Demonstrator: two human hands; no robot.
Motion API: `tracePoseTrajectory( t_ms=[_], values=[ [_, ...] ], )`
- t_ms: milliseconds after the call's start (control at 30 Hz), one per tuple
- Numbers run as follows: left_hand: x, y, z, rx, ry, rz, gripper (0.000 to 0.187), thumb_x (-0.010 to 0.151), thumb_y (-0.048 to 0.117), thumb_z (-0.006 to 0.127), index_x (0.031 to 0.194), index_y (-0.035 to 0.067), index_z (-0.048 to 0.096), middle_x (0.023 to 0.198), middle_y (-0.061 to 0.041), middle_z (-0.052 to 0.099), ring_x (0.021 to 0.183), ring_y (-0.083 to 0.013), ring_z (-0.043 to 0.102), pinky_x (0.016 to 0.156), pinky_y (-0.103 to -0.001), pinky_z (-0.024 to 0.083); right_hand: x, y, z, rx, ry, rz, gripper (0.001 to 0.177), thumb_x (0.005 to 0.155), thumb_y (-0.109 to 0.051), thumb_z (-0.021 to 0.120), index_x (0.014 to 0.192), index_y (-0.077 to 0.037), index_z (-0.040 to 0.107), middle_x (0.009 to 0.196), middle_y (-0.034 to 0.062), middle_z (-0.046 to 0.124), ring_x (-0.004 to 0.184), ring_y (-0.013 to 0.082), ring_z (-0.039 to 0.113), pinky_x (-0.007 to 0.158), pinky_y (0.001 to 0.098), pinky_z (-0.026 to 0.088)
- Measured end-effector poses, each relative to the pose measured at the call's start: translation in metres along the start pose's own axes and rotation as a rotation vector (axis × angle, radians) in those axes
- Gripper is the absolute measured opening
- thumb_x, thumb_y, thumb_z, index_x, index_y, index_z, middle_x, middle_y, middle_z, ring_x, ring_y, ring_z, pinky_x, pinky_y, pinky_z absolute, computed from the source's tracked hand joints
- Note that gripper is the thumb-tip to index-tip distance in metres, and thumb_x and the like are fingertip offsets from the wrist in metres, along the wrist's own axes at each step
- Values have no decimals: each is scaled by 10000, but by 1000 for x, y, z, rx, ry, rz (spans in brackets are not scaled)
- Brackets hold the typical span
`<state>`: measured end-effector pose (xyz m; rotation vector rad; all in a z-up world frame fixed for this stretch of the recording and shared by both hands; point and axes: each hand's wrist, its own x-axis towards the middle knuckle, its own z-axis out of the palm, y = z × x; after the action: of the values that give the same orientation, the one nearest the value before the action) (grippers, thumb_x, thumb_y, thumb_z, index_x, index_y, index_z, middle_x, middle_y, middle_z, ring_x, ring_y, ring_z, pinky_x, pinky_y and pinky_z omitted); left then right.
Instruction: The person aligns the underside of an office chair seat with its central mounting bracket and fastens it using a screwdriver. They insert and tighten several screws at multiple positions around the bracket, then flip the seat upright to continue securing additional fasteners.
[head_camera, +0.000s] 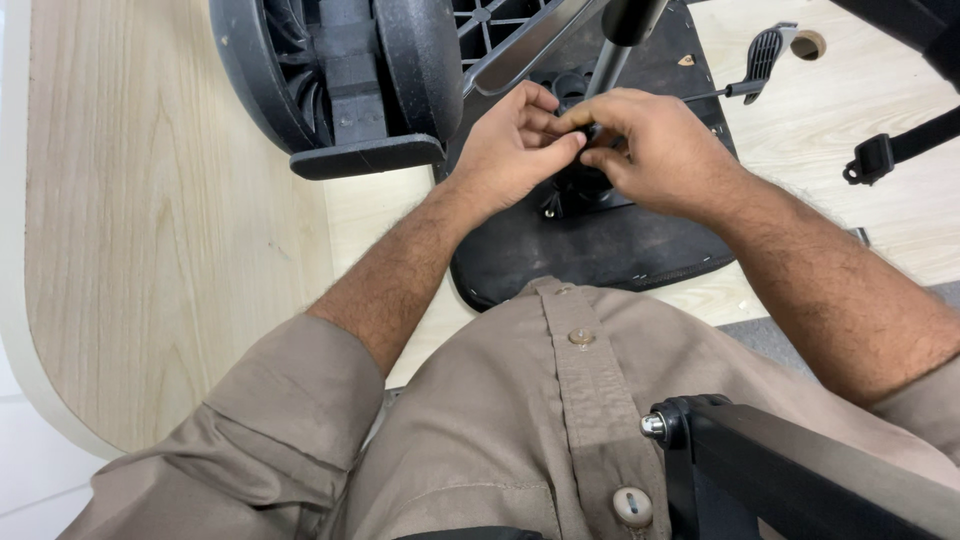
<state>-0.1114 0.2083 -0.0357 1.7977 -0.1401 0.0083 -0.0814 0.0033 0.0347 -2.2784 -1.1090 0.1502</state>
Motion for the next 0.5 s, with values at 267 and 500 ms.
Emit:
tracePoseTrajectory(
  t_ms=[267,500],
  values=[
    [3,15,17,181,2,-208,536,874,475,816,1190,87,623,1001,-29,705,954,-119,744,866,-299,665,-4,-13,2,-302,-17,346,375,929,-347,853,1109,-70,675,917,78,713,861,216,740,723,378,608],
    [-1,22,1,36,-37,-82,611,823,382,804,1291,118,514,1043,-18,706,988,-93,734,899,-293,625,-12,-13,-5,-69,23,7,295,945,-128,712,1239,-128,699,1113,89,706,966,197,726,809,351,627]
  ],
)
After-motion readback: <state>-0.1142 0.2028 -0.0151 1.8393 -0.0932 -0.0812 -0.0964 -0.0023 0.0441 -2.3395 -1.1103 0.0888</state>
